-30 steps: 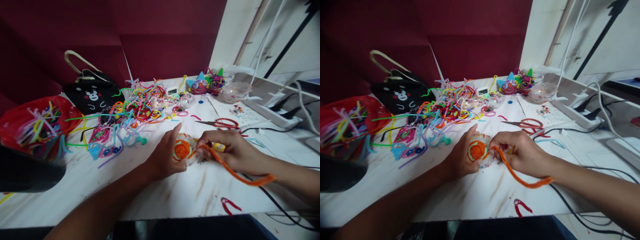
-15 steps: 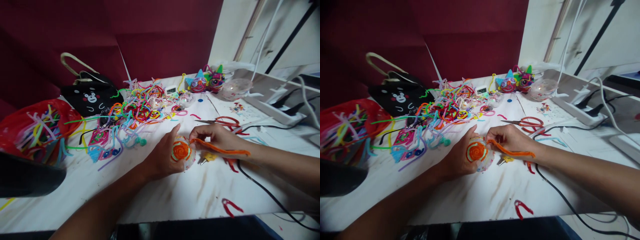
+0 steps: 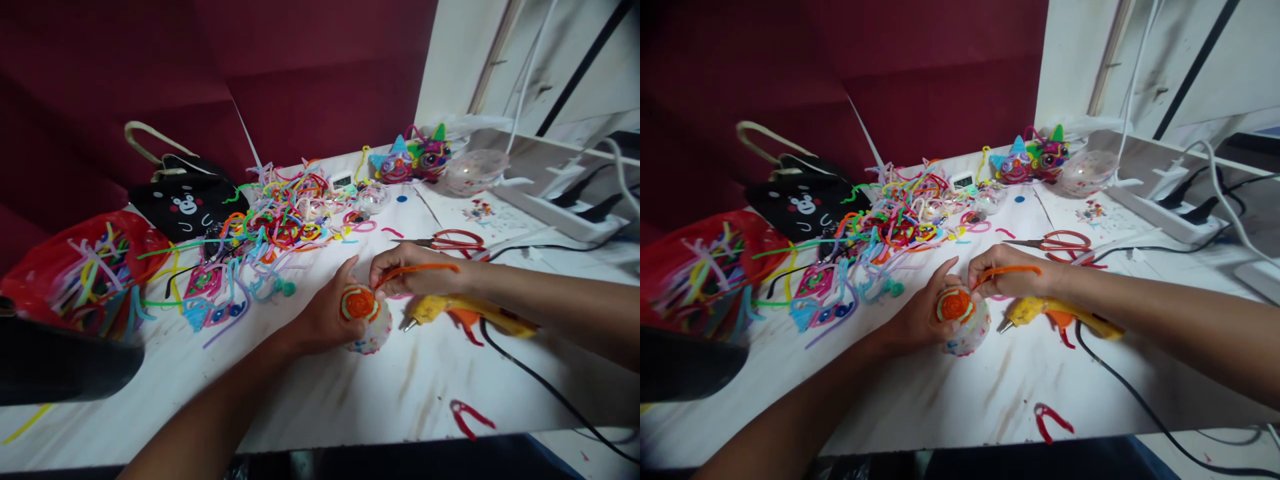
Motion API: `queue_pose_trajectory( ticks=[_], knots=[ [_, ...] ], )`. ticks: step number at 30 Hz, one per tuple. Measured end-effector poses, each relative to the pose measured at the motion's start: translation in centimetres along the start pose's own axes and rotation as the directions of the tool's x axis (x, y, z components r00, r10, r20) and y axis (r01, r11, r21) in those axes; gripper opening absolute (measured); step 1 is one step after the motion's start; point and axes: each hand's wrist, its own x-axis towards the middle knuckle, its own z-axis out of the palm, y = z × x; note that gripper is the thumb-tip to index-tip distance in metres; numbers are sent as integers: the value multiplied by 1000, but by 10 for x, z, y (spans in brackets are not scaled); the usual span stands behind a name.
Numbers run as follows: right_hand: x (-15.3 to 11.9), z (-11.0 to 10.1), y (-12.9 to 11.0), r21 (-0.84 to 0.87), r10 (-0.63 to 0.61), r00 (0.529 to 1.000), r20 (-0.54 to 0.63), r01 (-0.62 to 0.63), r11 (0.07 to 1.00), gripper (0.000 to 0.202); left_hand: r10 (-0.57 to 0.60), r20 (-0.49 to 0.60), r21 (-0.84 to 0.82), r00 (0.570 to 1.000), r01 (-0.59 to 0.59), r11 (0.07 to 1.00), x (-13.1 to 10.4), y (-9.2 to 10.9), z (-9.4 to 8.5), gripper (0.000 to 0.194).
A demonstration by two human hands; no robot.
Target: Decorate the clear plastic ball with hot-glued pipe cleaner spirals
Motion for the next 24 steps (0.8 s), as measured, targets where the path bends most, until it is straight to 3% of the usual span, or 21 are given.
queue_pose_trajectory(
  ticks=[7,10,14,19,24],
  knots=[
    [9,-8,-1,-75,-57,996,73,63,995,22,-21,21,-4,1000,21,1000,-3,11,-7,95],
    [10,-9,-2,-101,-68,996,66,74,992,22,-81,-42,129,996,86,988,-6,21,-11,77],
    [10,-7,-5,-124,-68,996,53,74,989,22,-124,-35,265,992,129,956,-10,32,-14,49],
    [10,-4,-6,-142,-63,998,18,65,988,18,-136,-105,435,985,168,884,-14,36,-8,63],
    [9,-1,-4,-151,-49,999,-1,49,987,27,-111,-135,451,985,161,878,-13,32,-7,56]
  ],
)
